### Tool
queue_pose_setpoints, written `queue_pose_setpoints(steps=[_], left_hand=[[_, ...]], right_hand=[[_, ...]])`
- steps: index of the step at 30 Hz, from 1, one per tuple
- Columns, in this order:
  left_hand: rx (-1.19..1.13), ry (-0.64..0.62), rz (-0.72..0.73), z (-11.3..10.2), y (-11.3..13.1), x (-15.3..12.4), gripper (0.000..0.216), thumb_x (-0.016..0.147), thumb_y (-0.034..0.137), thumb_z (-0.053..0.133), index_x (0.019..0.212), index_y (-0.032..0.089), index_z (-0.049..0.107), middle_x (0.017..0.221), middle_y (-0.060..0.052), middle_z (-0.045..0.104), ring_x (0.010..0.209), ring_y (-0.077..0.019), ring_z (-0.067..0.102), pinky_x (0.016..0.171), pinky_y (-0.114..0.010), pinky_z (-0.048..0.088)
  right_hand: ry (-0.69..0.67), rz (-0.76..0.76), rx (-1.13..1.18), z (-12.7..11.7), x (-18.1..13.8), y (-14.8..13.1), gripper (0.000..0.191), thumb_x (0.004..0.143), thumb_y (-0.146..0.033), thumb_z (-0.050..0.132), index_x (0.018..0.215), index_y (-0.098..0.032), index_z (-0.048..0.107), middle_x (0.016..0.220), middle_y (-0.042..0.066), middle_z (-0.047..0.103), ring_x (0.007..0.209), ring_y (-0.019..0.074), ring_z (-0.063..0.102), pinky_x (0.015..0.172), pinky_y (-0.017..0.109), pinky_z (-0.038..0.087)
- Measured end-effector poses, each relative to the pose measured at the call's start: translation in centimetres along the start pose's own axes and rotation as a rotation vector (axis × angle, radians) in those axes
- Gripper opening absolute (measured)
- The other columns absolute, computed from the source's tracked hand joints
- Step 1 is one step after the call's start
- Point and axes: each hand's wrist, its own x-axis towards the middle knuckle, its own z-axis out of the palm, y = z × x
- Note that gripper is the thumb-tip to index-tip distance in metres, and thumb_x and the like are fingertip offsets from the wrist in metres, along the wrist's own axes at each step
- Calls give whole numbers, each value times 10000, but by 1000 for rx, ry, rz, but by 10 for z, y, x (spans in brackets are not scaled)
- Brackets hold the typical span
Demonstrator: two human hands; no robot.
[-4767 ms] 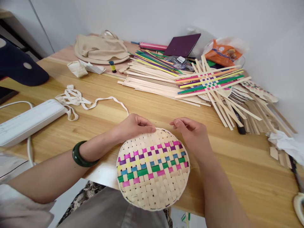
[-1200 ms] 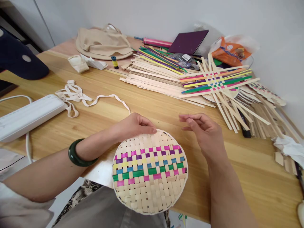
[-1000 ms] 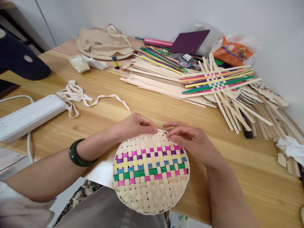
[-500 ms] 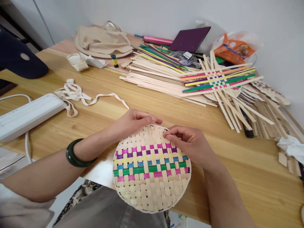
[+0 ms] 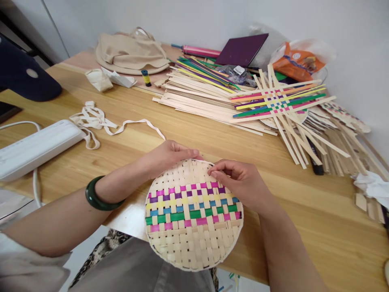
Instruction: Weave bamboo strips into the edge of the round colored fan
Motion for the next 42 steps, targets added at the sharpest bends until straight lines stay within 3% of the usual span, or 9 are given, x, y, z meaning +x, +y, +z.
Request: queue_pose_setpoints(steps=[5, 13, 19, 29, 31, 33, 36, 39, 42], left_hand=[[-7, -1, 8, 2, -3, 0, 341, 745, 462, 654, 804, 133, 717, 662, -39, 671, 491, -89, 544, 449, -191, 390], [-30, -5, 37, 2, -6, 1, 281, 731, 418, 675, 718, 137, 677, 633, -14, 640, 491, -75, 530, 450, -181, 377], [26, 6, 95, 2, -9, 3, 225, 720, 358, 681, 796, 149, 718, 724, -23, 676, 580, -80, 567, 504, -172, 416], [-48, -14, 7, 2, -12, 6, 222, 688, 302, 693, 854, 160, 731, 769, -38, 699, 589, -95, 598, 535, -197, 458], [-56, -20, -17, 2, -10, 5, 211, 689, 291, 692, 845, 154, 731, 757, -41, 697, 576, -97, 596, 528, -201, 458], [-58, -30, -22, 2, -8, 3, 201, 689, 290, 697, 830, 153, 733, 743, -39, 694, 570, -95, 595, 522, -198, 455], [-60, -39, -17, 4, -6, 2, 196, 684, 302, 708, 815, 159, 734, 734, -30, 694, 560, -88, 589, 515, -189, 451], [-61, -59, -17, 4, -6, 2, 207, 684, 321, 707, 815, 163, 731, 723, -27, 692, 545, -88, 582, 497, -189, 439], [-38, -74, -3, 4, -7, 1, 214, 688, 336, 702, 816, 166, 731, 717, -26, 691, 540, -90, 579, 489, -190, 432]], right_hand=[[-2, 2, -13, 0, -1, -1, 202, 760, -420, 693, 787, -221, 706, 846, 20, 667, 683, 110, 586, 571, 194, 480], [-1, 10, -17, 1, 0, 0, 238, 746, -452, 693, 796, -220, 708, 844, 29, 678, 694, 130, 609, 579, 218, 497], [-3, 20, -12, 1, 0, 1, 242, 747, -445, 694, 804, -211, 707, 839, 31, 677, 681, 122, 603, 572, 211, 492], [0, -16, -11, 1, 0, 1, 172, 762, -395, 693, 789, -225, 707, 830, 18, 680, 686, 120, 607, 569, 213, 487], [66, -83, 1, 0, 1, 2, 128, 761, -359, 699, 776, -232, 712, 913, 24, 688, 783, 141, 630, 637, 232, 510], [214, -161, 57, -2, 3, 5, 91, 770, -327, 695, 785, -240, 717, 970, 29, 684, 855, 156, 635, 714, 266, 526], [351, -150, 171, -6, 7, 9, 101, 786, -325, 681, 845, -255, 723, 829, 12, 675, 703, 128, 618, 647, 270, 526], [252, -11, 144, -8, 8, 10, 166, 771, -371, 695, 889, -261, 735, 730, -1, 663, 616, 108, 588, 555, 228, 487], [113, 95, 106, -8, 5, 8, 224, 744, -434, 707, 888, -265, 743, 842, 16, 706, 698, 133, 629, 588, 232, 502]])
